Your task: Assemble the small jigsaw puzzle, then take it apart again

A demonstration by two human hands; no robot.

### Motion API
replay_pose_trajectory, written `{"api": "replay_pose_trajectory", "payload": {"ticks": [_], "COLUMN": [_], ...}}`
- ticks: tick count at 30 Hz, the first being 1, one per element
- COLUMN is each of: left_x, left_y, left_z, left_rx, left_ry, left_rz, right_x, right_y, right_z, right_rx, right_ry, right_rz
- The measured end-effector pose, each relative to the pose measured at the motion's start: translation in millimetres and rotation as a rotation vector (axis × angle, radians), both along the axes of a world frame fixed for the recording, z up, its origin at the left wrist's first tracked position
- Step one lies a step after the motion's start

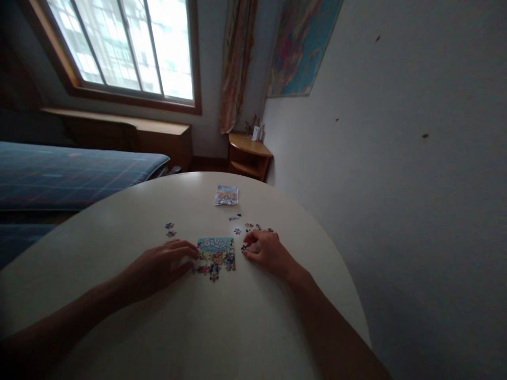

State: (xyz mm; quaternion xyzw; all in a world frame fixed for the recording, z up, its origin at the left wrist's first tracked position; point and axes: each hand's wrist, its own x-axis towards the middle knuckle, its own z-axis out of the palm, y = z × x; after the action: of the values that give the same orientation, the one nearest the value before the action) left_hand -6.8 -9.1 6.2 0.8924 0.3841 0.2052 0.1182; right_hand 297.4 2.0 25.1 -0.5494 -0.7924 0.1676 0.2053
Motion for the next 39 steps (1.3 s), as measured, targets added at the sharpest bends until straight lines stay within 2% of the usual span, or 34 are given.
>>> {"api": "replay_pose_trajectory", "payload": {"ticks": [4,11,17,23,30,35,39], "left_x": [5,18,21,18,13,14,16], "left_y": [-5,-13,-10,-5,0,-2,-5], "left_z": [3.0,4.9,4.6,1.6,-4.7,0.1,5.1], "left_rx": [-0.037,-0.194,-0.233,-0.269,-0.324,-0.340,-0.294], "left_ry": [-0.050,-0.281,-0.285,-0.246,-0.219,-0.163,-0.088], "left_rz": [0.047,0.116,0.149,0.241,0.289,0.291,0.324], "right_x": [-20,-76,-84,-84,-81,-78,-78], "right_y": [-12,-39,-34,-34,-37,-36,-37], "right_z": [2.2,0.1,-10.7,-13.6,-17.8,-22.5,-22.0], "right_rx": [-0.026,-0.027,-0.014,0.076,0.168,0.199,0.224], "right_ry": [0.186,0.404,0.443,0.310,0.118,0.075,0.034], "right_rz": [0.100,0.076,0.068,0.071,0.212,0.263,0.276]}}
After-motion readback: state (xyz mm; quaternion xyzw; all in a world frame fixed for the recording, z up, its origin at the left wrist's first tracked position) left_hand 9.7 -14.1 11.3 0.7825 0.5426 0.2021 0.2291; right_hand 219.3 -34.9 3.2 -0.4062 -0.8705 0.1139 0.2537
